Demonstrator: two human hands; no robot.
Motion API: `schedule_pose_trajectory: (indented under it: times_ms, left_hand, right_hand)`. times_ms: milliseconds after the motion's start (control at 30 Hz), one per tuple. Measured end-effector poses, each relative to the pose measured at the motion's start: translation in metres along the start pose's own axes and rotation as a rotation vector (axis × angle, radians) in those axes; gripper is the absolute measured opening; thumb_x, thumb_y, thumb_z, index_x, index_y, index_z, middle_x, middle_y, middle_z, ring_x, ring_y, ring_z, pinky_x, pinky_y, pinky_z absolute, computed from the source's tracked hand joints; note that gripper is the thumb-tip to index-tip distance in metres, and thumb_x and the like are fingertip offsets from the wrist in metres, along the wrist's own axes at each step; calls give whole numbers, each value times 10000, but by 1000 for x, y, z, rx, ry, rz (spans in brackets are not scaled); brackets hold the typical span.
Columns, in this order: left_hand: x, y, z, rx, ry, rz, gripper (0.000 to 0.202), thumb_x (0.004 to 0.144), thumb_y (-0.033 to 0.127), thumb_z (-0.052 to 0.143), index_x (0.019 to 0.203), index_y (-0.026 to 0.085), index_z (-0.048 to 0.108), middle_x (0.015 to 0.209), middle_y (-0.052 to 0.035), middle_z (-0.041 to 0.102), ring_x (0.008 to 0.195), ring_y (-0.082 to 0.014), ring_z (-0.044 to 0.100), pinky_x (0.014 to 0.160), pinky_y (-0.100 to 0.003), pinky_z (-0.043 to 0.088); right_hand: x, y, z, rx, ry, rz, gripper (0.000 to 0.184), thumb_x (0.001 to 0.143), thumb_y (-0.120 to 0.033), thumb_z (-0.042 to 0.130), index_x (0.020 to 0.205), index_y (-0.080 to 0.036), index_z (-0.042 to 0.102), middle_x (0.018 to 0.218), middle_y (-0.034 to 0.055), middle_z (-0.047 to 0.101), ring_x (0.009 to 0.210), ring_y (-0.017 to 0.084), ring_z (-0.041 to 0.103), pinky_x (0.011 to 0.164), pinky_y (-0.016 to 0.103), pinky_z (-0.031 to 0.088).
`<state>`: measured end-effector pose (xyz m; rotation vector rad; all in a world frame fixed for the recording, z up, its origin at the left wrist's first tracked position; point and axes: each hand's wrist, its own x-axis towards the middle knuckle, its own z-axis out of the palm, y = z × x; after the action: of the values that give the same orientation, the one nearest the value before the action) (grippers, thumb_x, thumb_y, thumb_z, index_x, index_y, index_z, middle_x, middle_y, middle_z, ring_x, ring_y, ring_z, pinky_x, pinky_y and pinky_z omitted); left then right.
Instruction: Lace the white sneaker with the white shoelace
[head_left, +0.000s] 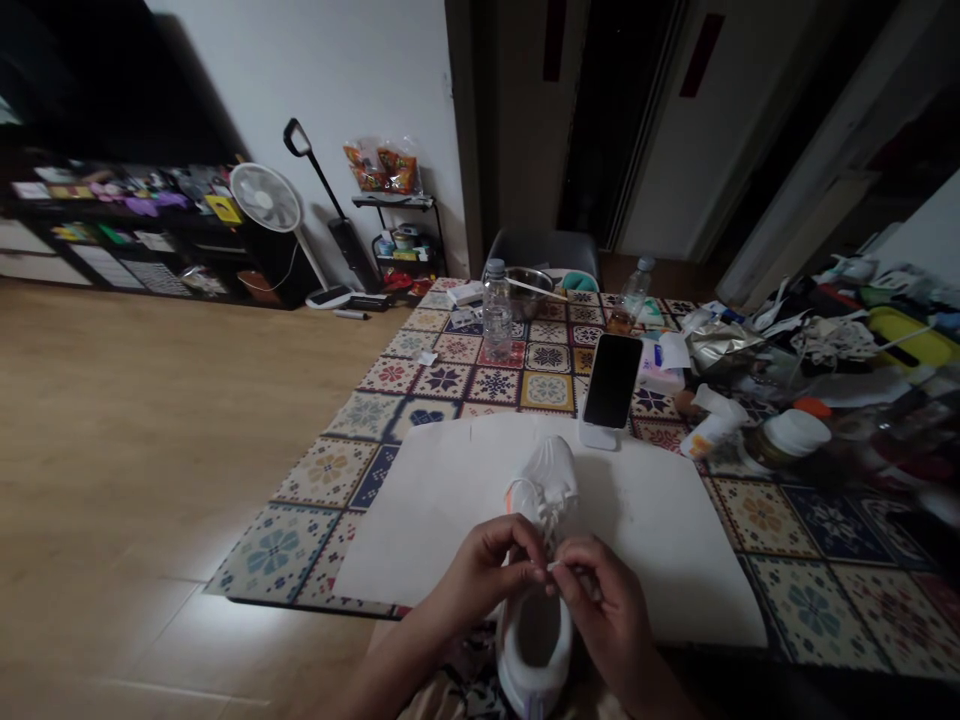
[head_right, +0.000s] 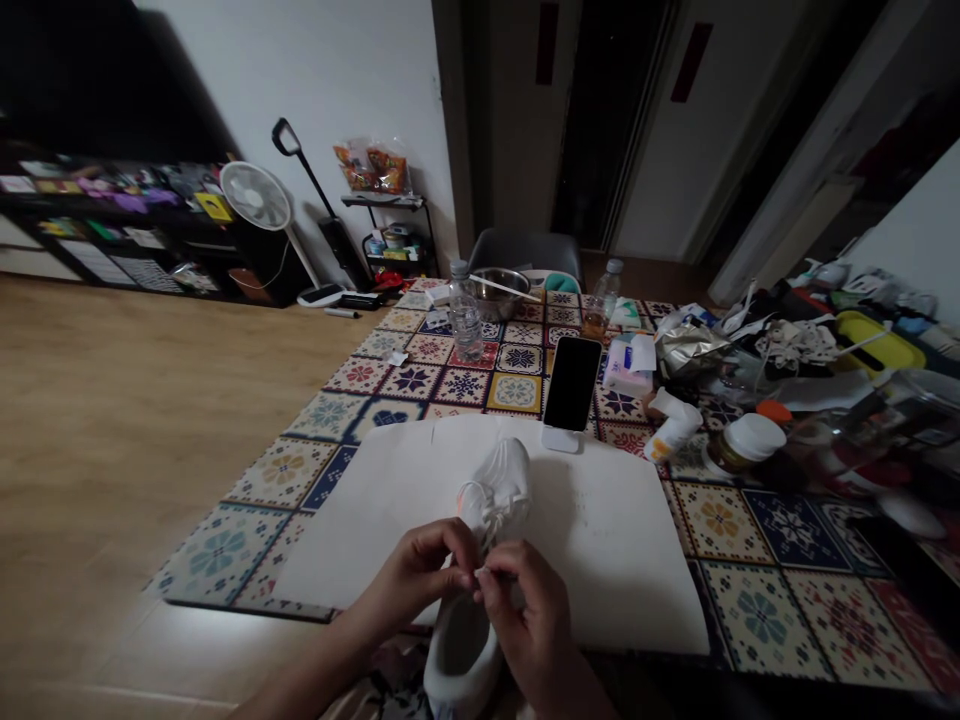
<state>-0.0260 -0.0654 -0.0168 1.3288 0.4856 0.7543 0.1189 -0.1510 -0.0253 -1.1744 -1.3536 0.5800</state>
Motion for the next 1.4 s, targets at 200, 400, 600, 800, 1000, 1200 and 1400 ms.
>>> schedule_pose_trajectory:
  times_ms: [200,400,600,800,1000,1200,1400]
  left_hand:
    - [-5,1,-2,31,28,-55,448,692,528,813,654,135,602,648,-18,616,637,-127,520,649,-248,377]
    - [-4,1,-4,86,55,-20,414,689,534,812,704,137,698,711,-48,659,703,-158,559,706,-275,412]
    - [-2,0,-4,163,11,86,349,789,495,745,744,150,717,735,-63,678,732,-170,599,725,-277,435]
    - [-3,2,-3,248,17,138,360,827,492,704,726,146,692,755,-67,661,766,-176,594,742,-273,436]
    - [-4,6,-2,239,61,-38,418,788,548,715,754,132,687,679,-26,611,672,-143,492,664,-248,378]
    - [-2,8,2,93,84,-167,456,694,574,779,742,131,678,662,2,597,661,-127,457,650,-235,355]
    - [1,5,1,-28,99,-252,486,588,567,850,687,129,662,668,0,635,664,-122,500,661,-231,363]
  right_hand:
    - [2,2,1,-43,63,10,41,930,-248,589,932,-221,619,805,24,681,729,144,679,675,219,571]
    - [1,0,-9,-300,-71,-149,152,896,-154,581,993,-243,656,946,63,682,895,199,657,802,314,554]
    - [-2,4,-8,-272,-64,-122,84,912,-175,549,921,-240,601,970,55,650,936,194,625,816,300,526]
    - [1,5,-5,-258,-67,-169,116,903,-128,522,892,-241,549,925,32,640,901,176,609,809,279,502]
    - [0,3,-6,-260,7,-165,136,878,-120,588,914,-248,558,842,3,633,812,159,604,756,265,500]
    - [2,1,-6,-302,-28,-265,163,896,-91,529,928,-244,575,827,7,650,808,170,611,772,319,503]
    - [4,0,-4,-487,13,-433,142,929,-89,548,959,-217,599,842,26,658,794,175,607,762,333,494]
